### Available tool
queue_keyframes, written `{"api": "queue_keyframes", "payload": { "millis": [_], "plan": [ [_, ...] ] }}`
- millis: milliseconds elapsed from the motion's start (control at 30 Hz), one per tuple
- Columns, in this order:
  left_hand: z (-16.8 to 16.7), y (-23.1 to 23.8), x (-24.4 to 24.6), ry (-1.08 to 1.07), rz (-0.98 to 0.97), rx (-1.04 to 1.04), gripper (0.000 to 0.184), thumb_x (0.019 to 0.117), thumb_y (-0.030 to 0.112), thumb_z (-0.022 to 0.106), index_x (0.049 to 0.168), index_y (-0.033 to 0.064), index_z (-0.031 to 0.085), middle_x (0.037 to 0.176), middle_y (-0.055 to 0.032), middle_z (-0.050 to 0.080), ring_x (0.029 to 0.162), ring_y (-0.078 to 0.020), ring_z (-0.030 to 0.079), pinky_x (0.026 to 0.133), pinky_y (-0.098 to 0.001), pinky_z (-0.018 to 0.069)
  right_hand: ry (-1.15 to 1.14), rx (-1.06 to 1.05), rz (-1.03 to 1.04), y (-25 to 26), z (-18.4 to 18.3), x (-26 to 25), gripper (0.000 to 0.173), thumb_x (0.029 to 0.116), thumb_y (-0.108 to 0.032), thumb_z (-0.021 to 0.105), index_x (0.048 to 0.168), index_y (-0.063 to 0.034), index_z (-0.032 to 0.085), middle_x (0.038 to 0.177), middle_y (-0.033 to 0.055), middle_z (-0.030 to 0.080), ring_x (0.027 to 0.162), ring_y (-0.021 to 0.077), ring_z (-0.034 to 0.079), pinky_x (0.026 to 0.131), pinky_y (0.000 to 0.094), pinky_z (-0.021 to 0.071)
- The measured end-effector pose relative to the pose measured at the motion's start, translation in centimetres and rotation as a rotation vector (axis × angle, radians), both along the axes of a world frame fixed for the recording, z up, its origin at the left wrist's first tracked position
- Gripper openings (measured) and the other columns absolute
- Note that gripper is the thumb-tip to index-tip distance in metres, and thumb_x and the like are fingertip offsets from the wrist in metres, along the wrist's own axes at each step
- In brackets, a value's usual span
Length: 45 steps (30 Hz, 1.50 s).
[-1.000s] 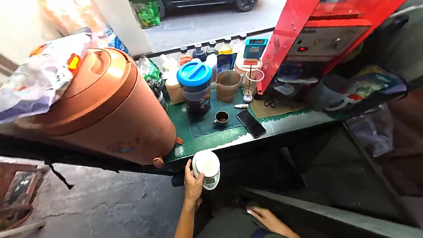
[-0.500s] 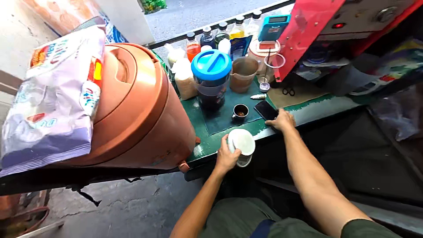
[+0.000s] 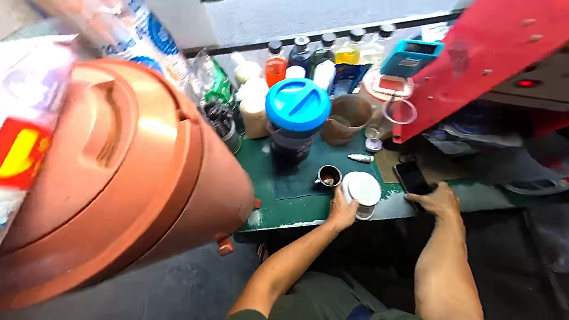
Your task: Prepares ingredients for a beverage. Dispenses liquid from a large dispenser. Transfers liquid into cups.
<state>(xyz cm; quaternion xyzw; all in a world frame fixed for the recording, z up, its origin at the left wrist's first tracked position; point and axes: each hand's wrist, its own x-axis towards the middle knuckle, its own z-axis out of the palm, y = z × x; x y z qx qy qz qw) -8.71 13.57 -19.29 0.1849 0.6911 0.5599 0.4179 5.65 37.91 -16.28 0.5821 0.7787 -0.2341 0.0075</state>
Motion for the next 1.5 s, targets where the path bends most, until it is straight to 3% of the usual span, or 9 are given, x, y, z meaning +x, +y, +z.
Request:
{"api": "queue_keyframes", "payload": {
  "millis": [133,233,333,433,533,633,1267,1367,1500],
  "plan": [
    [4.3,-4.2,0.0,0.077,-0.203,-0.049,0.079,0.0941,0.026,0.073,0.155,-0.0056,0.033,0.155,-0.0314,0.038,0.142,-0.0392,0.044,0.118,-0.0497,0.0384,0.031,0.002,0.101,-1.0,1.8,-1.0,0.079,0.0874,-0.041,0.082,0.142,0.0082,0.052,0.139,0.0415,0.051,0.133,0.0565,0.047,0.111,0.0719,0.0335],
    [8.4,-12.8,0.8,0.449,-0.235,0.212,0.041,0.0981,0.021,0.067,0.130,-0.0041,0.065,0.128,-0.0214,0.067,0.122,-0.0273,0.064,0.108,-0.0410,0.0493,0.408,0.033,0.222,-4.8,5.9,-5.3,0.062,0.0978,-0.041,0.067,0.138,0.0061,0.056,0.132,0.0304,0.061,0.120,0.0380,0.062,0.104,0.0534,0.0495],
    [12.9,-22.9,1.3,1.133,0.315,0.508,0.015,0.0959,0.019,0.067,0.107,0.0111,0.073,0.118,-0.0041,0.070,0.115,-0.0161,0.064,0.102,-0.0351,0.0511,0.811,-0.356,0.474,-13.7,9.2,-12.8,0.038,0.1081,-0.034,0.047,0.126,-0.0030,0.061,0.118,0.0068,0.070,0.102,0.0148,0.072,0.089,0.0374,0.0629],
    [16.5,-31.1,-1.5,1.527,0.838,0.289,0.059,0.0889,0.040,0.077,0.140,0.0327,0.047,0.149,0.0071,0.044,0.138,-0.0112,0.042,0.113,-0.0354,0.0372,0.817,-0.809,0.548,-25.5,7.9,-20.1,0.059,0.1111,-0.046,0.020,0.147,-0.0077,0.047,0.139,0.0095,0.062,0.121,0.0224,0.065,0.100,0.0443,0.0561],
    [18.6,-33.9,-5.5,1.383,0.922,0.136,0.113,0.0793,0.055,0.083,0.162,0.0159,0.016,0.168,-0.0142,0.014,0.154,-0.0275,0.021,0.125,-0.0497,0.0261,0.852,-0.967,0.417,-34.0,1.9,-25.4,0.076,0.1069,-0.064,0.018,0.160,-0.0112,0.032,0.150,0.0158,0.054,0.130,0.0284,0.060,0.104,0.0498,0.0526],
    [19.3,-34.3,-7.9,1.408,0.874,0.020,0.121,0.0777,0.055,0.084,0.157,-0.0083,0.018,0.164,-0.0360,0.006,0.155,-0.0408,0.011,0.127,-0.0516,0.0160,1.077,-0.915,0.316,-39.1,0.1,-27.3,0.060,0.1101,-0.055,0.020,0.146,-0.0155,0.047,0.124,0.0053,0.067,0.111,0.0143,0.065,0.094,0.0403,0.0569],
    [19.5,-40.3,-11.4,1.525,0.599,0.016,0.114,0.0825,0.055,0.080,0.160,-0.0027,0.019,0.164,-0.0375,0.004,0.155,-0.0434,0.010,0.127,-0.0512,0.0152,1.314,-0.624,0.010,-45.9,-0.8,-27.0,0.057,0.1115,-0.042,0.024,0.134,-0.0026,0.059,0.126,0.0120,0.066,0.120,0.0172,0.062,0.105,0.0402,0.0510],
    [19.9,-40.8,-10.5,1.404,0.583,-0.090,0.120,0.0797,0.048,0.085,0.163,0.0037,0.012,0.169,-0.0223,0.010,0.156,-0.0317,0.016,0.127,-0.0483,0.0215,1.233,-0.580,0.024,-46.2,-1.4,-26.2,0.065,0.1090,-0.054,0.023,0.139,-0.0070,0.057,0.133,0.0138,0.064,0.124,0.0221,0.061,0.105,0.0479,0.0511],
    [19.7,-40.7,-11.2,1.349,0.612,-0.004,0.138,0.0708,0.046,0.090,0.161,-0.0031,-0.001,0.166,-0.0291,0.013,0.154,-0.0355,0.021,0.127,-0.0476,0.0238,1.178,-0.573,-0.023,-46.0,-0.8,-26.0,0.058,0.1112,-0.041,0.028,0.144,-0.0006,0.054,0.142,0.0214,0.060,0.133,0.0291,0.056,0.114,0.0498,0.0443]
  ]
}}
